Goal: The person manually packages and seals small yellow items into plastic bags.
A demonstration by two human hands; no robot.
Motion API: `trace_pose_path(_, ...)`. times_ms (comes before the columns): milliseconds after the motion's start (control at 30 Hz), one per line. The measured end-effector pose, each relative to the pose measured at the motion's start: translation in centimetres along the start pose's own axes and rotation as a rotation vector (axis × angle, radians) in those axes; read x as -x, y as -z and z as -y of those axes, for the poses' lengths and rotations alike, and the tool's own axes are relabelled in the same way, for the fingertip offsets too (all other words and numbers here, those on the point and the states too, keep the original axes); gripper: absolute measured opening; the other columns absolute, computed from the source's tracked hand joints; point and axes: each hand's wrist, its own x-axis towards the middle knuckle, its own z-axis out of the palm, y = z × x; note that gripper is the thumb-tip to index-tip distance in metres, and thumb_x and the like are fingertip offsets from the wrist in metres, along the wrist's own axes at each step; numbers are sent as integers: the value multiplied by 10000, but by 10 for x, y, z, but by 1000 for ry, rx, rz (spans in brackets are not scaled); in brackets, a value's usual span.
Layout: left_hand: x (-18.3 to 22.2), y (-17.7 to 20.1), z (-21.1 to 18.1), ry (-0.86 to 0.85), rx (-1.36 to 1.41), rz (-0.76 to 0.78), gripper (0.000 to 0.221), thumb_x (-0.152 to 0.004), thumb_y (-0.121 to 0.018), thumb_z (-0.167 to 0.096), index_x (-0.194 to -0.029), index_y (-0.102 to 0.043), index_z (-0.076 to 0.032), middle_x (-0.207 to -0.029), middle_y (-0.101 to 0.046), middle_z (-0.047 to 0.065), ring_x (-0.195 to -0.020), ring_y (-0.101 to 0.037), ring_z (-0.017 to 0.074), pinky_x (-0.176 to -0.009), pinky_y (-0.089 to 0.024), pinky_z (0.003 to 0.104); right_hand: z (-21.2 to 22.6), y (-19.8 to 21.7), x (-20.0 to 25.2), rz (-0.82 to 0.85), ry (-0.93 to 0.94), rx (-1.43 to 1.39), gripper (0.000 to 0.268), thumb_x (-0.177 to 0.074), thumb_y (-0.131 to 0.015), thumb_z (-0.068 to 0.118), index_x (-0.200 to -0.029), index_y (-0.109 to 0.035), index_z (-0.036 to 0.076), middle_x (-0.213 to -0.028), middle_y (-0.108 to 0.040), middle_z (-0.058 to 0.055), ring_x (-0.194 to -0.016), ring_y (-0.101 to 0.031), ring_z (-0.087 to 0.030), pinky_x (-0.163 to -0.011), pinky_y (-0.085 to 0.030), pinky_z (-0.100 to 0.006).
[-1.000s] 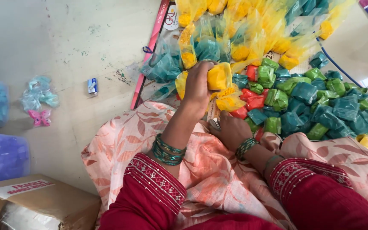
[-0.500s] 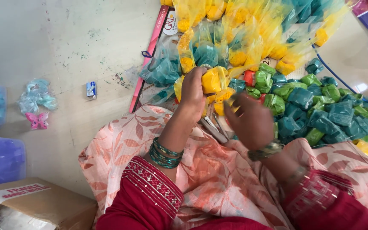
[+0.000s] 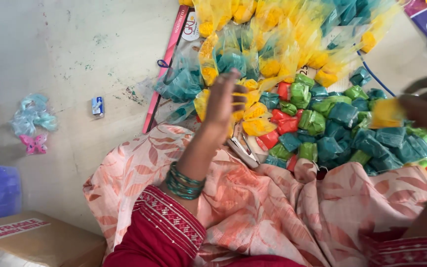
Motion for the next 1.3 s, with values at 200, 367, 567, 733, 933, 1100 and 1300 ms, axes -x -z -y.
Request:
trace_pose_path(200,7,20,-33,-185,126,-175,317,-989,-588,-391,-1123,-612,-105,-808,-665,24,-659,-610,123,-582,-508,293,-2,-14,10,-71,-32,127,184,-1011,-694,162,-1129,-735,28,-829,-709,-132,-649,-659,-192,-581,-523,-332)
trace_pose_path(367,7,31,-40,-263,271,-265,216,-988,-586,-272,-1093,-656,-97,-798,-663,16,-663,-622,117,-580,-520,305,10,-32,8,-126,-28,228,162,-1027,-705,182,-1103,-774,56,-826,-720,-140,-660,-668,-228,-617,-529,-381)
trace_pose_path(567,1,33,-36,-280,313,-306,175,-973,-588,-228,-1059,-676,-103,-771,-649,17,-643,-614,131,-562,-516,314,97,-113,26,489,-89,66,414,-834,-755,328,-1201,-719,140,-826,-794,-140,-642,-729,-234,-614,-596,-401)
trace_pose_path(733,7,32,-35,-223,304,-290,171,-977,-579,-220,-1055,-679,-104,-772,-653,14,-639,-608,123,-559,-507,304,93,-190,48,403,268,447,344,-847,-702,366,-1143,-749,195,-966,-750,-136,-867,-713,-355,-762,-567,-500)
trace_pose_path(933,6,26,-31,-181,261,-196,163,-978,-585,-225,-1051,-671,-107,-769,-653,12,-629,-600,125,-564,-502,298,95,-165,36,235,360,252,169,-928,-650,224,-989,-777,130,-998,-738,-139,-858,-713,-355,-751,-567,-478)
trace_pose_path(1100,16,10,-24,-113,124,-157,202,-978,-612,-251,-1101,-674,-103,-830,-659,10,-684,-606,122,-593,-507,288,123,-95,37,66,572,-52,75,-985,-715,62,-959,-724,-7,-899,-687,-129,-793,-668,-270,-718,-538,-391)
trace_pose_path(1300,37,-29,-20,143,196,334,437,-986,-559,-266,-1402,-505,-142,-1216,-651,43,-1022,-682,221,-796,-600,389,132,-70,39,88,321,-489,155,-1056,-631,82,-1067,-744,-22,-977,-663,-65,-795,-654,-97,-665,-556,-240)
